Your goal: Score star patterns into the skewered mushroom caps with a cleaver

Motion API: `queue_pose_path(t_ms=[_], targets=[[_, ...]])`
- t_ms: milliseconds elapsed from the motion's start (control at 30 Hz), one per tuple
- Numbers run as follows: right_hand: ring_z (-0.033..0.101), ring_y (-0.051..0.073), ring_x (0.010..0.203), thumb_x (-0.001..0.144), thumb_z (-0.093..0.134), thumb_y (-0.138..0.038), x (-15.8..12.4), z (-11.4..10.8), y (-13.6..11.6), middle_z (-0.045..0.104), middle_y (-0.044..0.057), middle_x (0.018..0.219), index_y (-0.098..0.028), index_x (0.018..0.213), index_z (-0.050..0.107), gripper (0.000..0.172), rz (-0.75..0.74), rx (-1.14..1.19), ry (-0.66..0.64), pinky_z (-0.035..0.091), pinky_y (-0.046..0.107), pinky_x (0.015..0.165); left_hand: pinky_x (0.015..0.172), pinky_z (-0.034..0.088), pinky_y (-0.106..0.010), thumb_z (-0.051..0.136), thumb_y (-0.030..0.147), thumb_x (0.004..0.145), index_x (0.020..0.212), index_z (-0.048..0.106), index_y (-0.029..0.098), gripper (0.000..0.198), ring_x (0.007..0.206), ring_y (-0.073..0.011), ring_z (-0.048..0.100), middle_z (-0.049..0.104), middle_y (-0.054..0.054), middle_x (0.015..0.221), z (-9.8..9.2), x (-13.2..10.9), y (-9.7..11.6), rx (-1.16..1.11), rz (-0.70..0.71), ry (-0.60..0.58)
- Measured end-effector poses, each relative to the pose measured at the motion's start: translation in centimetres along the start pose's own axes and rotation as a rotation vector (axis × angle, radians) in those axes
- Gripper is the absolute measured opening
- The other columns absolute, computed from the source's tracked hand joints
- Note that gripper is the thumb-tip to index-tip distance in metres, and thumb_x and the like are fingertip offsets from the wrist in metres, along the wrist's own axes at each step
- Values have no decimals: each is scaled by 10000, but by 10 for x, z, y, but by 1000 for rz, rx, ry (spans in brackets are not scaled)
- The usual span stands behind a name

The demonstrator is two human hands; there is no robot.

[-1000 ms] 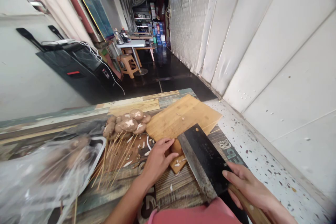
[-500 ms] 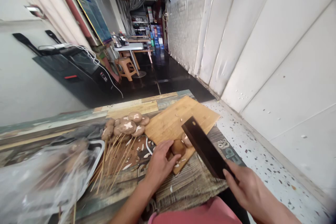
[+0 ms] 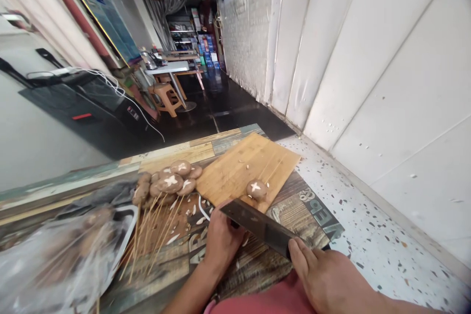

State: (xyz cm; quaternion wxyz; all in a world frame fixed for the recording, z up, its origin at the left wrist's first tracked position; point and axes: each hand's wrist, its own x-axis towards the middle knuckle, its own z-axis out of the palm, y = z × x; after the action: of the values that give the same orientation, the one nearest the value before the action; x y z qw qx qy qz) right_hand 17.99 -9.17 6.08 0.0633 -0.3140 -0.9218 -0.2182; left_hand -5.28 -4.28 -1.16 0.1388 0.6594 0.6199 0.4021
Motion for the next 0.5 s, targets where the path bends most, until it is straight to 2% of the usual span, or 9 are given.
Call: queue_pose_path(t_ms=[200,500], targets=[[680,294,568,579,535,-66,-6,7,-6,720,262,928,-12,1057,639,492,9,-28,-16,531,358,420,888,500,-428,581,198,720,954,631,172,241,928,-252,643,694,-87,991,-1,0,0,-29,0,21],[647,265,451,546,526,-56,11,-14,0,727,260,876,6,966,690,455,-70,-47,-21,487,324,324,886,505,-436,569,168,713,928,645,180,229,906,-260,653,714,-79,923,1,-2,-5,5,41,24]])
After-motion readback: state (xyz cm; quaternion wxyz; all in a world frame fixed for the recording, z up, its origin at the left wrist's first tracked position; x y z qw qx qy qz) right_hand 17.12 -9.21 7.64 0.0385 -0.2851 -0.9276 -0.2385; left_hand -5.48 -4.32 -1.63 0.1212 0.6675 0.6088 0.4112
